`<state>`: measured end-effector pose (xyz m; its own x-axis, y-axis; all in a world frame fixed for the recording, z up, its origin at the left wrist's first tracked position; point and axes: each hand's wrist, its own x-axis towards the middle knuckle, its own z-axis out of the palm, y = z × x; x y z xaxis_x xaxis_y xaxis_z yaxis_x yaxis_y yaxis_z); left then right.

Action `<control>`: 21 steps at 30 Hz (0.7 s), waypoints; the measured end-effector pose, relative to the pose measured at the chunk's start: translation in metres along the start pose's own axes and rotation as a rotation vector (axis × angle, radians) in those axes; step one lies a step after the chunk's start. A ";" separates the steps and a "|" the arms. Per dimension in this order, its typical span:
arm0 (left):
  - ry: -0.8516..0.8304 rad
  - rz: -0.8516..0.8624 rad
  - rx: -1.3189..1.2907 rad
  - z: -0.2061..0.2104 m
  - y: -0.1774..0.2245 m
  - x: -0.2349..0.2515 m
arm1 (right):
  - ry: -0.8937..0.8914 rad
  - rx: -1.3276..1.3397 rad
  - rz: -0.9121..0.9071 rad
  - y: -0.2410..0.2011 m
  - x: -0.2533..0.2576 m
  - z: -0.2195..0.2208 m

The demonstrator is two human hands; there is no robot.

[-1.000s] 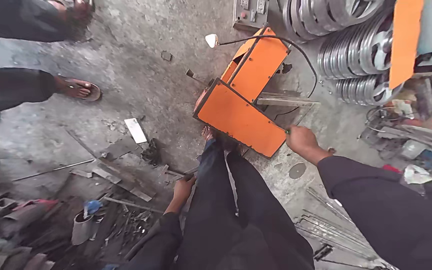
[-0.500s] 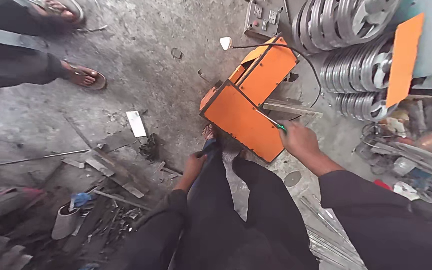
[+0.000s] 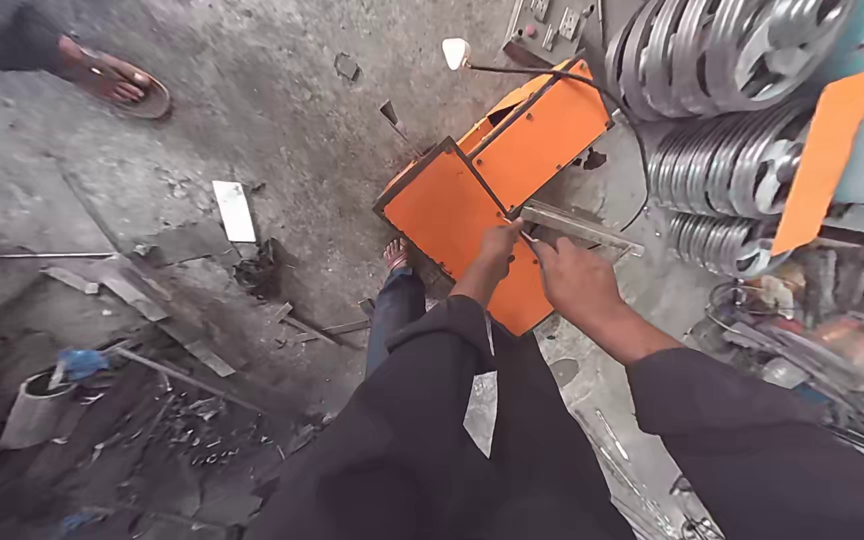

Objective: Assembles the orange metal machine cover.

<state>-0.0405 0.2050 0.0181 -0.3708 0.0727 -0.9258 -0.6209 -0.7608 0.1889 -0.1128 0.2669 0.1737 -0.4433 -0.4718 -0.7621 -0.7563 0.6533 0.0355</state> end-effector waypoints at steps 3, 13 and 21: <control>0.055 0.022 -0.038 0.004 0.000 0.000 | -0.005 -0.008 -0.004 0.002 0.000 -0.003; 0.099 0.035 -0.059 0.000 0.002 -0.005 | 0.029 -0.040 -0.003 -0.009 0.005 -0.010; 0.131 -0.033 -0.109 0.005 0.010 -0.001 | -0.145 0.121 0.127 -0.007 0.021 -0.021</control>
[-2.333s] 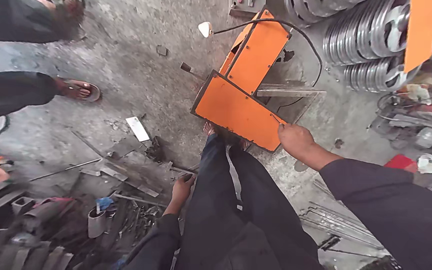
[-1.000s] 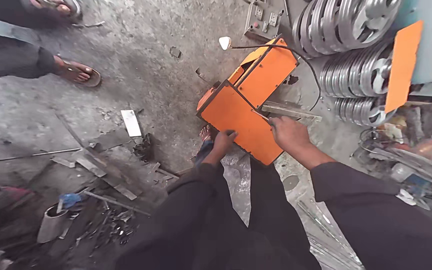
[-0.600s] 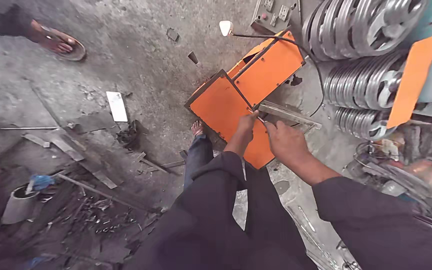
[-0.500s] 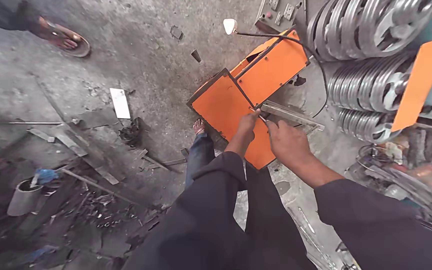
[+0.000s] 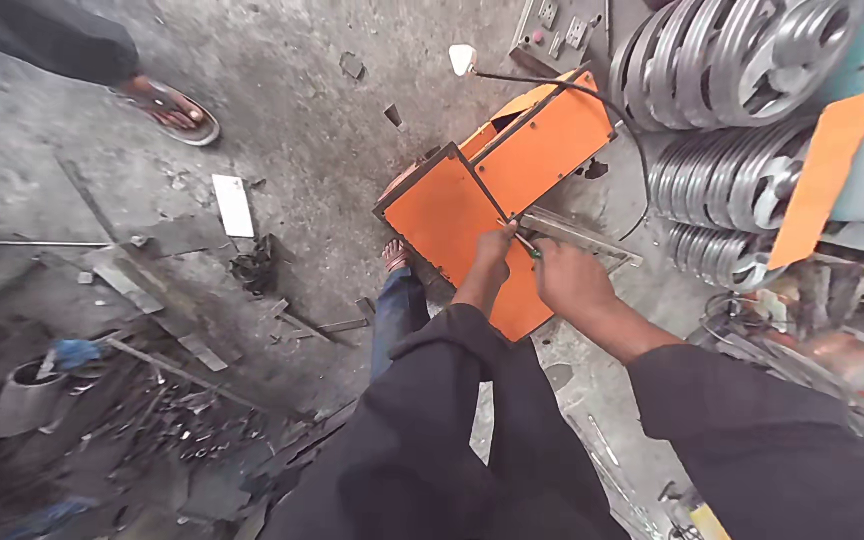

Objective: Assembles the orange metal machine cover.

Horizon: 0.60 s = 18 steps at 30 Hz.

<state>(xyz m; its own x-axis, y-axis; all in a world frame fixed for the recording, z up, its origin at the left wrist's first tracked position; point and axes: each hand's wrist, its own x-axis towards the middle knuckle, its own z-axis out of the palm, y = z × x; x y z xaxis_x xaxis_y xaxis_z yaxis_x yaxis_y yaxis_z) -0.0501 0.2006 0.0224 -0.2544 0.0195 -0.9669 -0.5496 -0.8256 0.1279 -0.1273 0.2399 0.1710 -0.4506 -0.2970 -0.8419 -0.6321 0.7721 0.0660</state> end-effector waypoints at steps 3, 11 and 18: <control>0.016 -0.027 -0.041 0.003 0.002 0.000 | -0.033 0.179 0.109 -0.003 0.004 -0.002; 0.039 0.035 0.028 0.001 0.009 0.001 | -0.091 1.120 0.446 -0.006 0.013 0.001; -0.023 0.102 0.254 -0.056 0.011 -0.021 | -0.035 0.386 0.070 -0.008 -0.012 0.034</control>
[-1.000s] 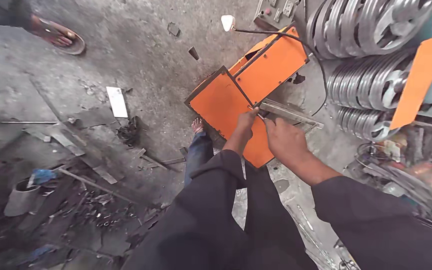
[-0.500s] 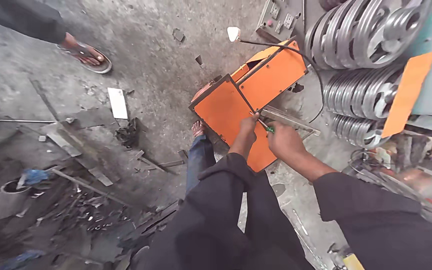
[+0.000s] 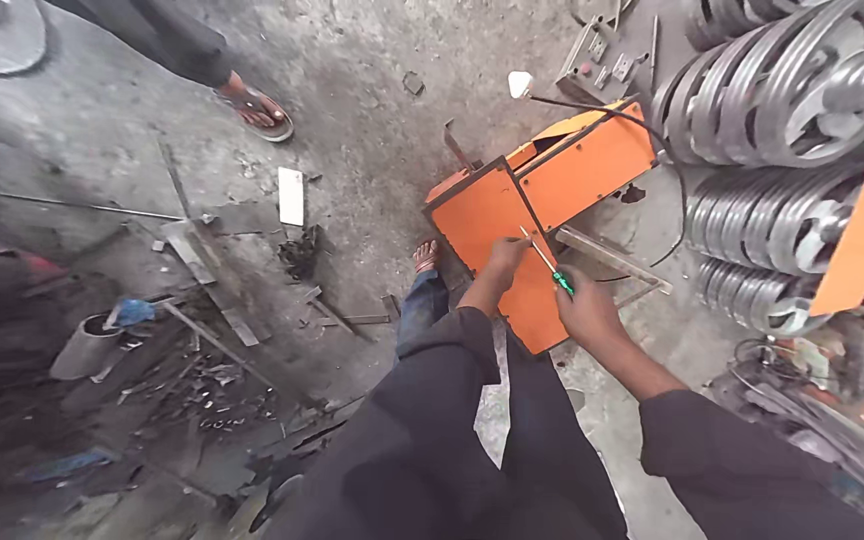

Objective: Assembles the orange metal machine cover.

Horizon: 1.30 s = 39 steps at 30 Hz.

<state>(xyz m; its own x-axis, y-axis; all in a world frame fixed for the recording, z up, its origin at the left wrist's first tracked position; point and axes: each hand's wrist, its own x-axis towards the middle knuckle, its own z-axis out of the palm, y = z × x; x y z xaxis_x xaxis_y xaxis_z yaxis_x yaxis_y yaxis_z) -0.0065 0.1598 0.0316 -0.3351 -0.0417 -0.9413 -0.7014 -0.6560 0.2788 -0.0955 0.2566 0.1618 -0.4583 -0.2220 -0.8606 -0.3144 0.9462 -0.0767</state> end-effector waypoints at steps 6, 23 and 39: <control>0.225 0.249 0.184 -0.040 0.010 -0.020 | 0.124 0.190 -0.090 0.034 -0.015 0.029; -0.155 0.131 -0.603 -0.032 0.079 0.062 | 0.223 -0.063 -0.193 -0.086 0.051 -0.091; 0.018 0.066 -0.873 -0.025 0.098 0.052 | 0.131 -0.948 -0.730 -0.113 0.046 -0.106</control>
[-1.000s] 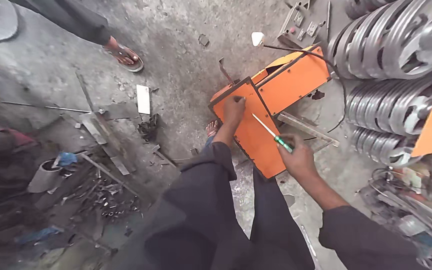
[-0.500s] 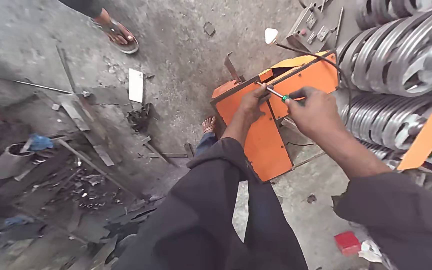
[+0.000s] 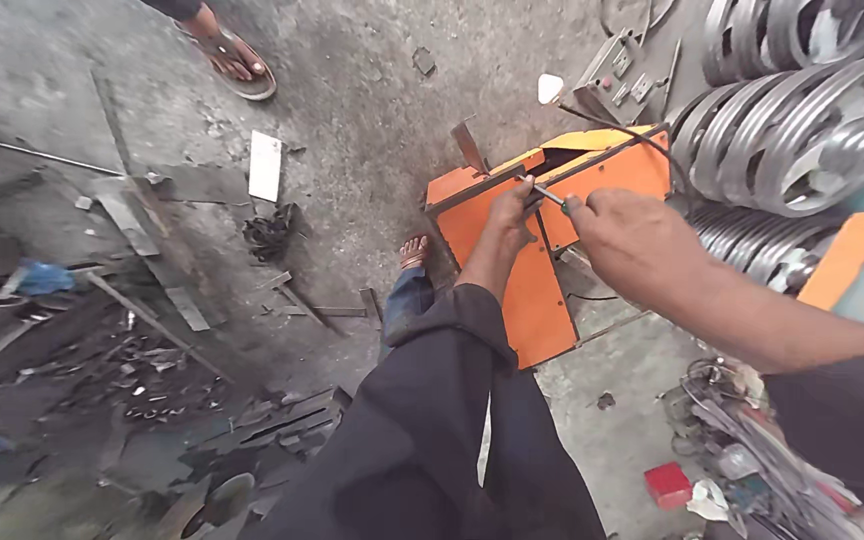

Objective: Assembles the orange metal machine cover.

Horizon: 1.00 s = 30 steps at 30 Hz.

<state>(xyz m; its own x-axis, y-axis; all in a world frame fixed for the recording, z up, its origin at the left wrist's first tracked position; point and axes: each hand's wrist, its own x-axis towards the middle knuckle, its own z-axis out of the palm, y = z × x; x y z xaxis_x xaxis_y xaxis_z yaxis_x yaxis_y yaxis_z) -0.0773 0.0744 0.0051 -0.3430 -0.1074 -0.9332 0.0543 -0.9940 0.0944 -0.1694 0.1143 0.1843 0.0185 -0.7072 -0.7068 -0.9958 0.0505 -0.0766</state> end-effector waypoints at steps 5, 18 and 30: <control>-0.030 -0.035 0.012 -0.004 0.005 -0.023 | -0.099 -0.117 -0.099 -0.003 0.013 -0.018; 0.045 -0.133 0.044 0.005 0.009 -0.019 | -0.074 0.803 0.825 0.000 0.044 -0.022; 0.027 0.374 0.755 -0.098 -0.049 -0.042 | -0.320 -0.026 0.342 -0.054 0.044 -0.039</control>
<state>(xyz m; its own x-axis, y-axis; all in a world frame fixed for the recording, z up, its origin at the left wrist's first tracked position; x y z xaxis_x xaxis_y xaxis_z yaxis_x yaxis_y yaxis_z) 0.0266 0.1293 0.0061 -0.4043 -0.4414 -0.8011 -0.4847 -0.6393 0.5969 -0.1187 0.0528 0.1845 -0.2887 -0.3996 -0.8701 -0.9513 0.2221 0.2137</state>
